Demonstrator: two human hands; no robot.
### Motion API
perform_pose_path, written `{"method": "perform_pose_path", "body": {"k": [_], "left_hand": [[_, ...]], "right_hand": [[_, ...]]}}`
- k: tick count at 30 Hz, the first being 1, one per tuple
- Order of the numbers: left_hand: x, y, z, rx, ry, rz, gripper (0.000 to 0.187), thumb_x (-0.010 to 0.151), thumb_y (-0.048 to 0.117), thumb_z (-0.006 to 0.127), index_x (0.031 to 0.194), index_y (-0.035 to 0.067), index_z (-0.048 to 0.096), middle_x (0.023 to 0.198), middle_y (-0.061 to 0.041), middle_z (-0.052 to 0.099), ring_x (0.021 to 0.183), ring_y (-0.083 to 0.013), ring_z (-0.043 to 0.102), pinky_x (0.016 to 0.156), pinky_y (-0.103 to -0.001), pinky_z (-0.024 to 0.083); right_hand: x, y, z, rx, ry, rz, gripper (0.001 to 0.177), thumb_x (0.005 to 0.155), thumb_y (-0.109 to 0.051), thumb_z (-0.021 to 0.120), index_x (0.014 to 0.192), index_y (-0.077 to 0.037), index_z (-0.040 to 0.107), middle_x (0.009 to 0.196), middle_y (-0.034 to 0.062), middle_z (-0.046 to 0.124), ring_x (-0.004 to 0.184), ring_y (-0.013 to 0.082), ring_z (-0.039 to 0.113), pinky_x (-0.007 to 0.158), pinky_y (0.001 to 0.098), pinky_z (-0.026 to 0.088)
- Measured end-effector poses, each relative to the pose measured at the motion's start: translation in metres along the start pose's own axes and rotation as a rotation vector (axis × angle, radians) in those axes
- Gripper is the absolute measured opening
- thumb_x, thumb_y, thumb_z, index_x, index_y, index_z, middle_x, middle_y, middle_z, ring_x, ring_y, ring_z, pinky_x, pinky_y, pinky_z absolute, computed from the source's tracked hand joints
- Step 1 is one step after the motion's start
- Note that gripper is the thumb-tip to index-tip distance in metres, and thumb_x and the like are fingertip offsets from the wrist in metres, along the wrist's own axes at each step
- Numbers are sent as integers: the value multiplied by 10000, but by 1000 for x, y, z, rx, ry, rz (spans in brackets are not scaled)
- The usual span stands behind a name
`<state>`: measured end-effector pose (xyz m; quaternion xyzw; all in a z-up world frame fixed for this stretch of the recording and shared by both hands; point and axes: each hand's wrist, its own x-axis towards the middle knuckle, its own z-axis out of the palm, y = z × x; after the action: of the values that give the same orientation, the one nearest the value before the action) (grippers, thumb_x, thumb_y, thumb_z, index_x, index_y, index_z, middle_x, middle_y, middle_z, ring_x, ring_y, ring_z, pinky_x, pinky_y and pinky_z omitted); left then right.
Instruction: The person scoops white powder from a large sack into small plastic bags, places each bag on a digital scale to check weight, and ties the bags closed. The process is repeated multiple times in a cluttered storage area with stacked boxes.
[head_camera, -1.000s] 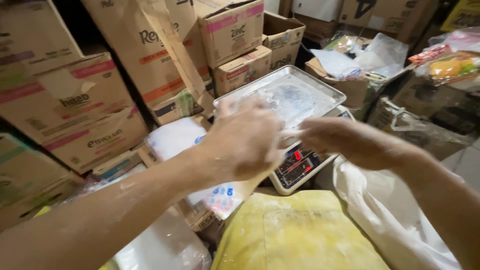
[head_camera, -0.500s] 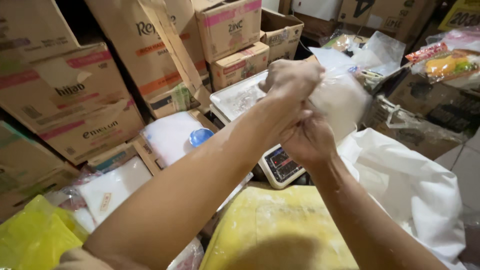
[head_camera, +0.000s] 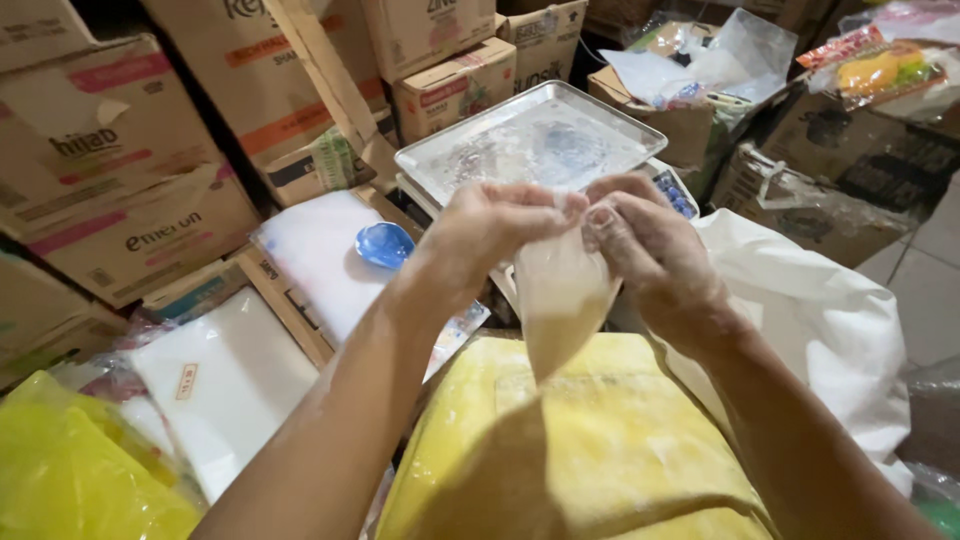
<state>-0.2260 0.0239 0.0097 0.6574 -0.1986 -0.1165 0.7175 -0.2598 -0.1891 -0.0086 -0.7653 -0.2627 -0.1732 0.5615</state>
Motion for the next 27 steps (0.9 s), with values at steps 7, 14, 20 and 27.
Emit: {"method": "perform_pose_path", "body": {"k": [7, 14, 20, 27], "left_hand": [[-42, -51, 41, 243, 162, 291, 214, 826, 101, 792, 1033, 54, 819, 1002, -86, 778, 891, -158, 738, 794, -279, 608], [-70, -83, 84, 358, 457, 197, 174, 821, 128, 748, 978, 89, 813, 992, -98, 777, 857, -179, 788, 774, -291, 629], [-67, -78, 92, 782, 498, 310, 186, 880, 53, 709, 1040, -24, 765, 1054, -203, 733, 1028, -370, 650, 929, -426, 521], [-76, -65, 104, 1063, 356, 261, 351, 736, -5, 641, 1077, -77, 682, 1177, -221, 673, 1121, -383, 620, 965, -417, 523]], "right_hand": [[-44, 32, 1, 911, -83, 590, 256, 1031, -166, 527, 1136, 43, 628, 1060, 131, 685, 943, 197, 679, 879, 346, 571], [-76, 53, 26, 613, 146, 828, 330, 1001, -285, 643, 1005, 40, 703, 894, 101, 722, 773, 157, 645, 682, 274, 516], [-81, 41, 38, 426, 324, 798, 283, 870, -198, 710, 1037, 24, 767, 929, 78, 768, 772, 102, 662, 702, 207, 533], [-82, 15, 51, 108, 280, 867, 294, 830, -178, 778, 1057, 10, 780, 880, 122, 776, 707, 142, 671, 634, 269, 546]]}}
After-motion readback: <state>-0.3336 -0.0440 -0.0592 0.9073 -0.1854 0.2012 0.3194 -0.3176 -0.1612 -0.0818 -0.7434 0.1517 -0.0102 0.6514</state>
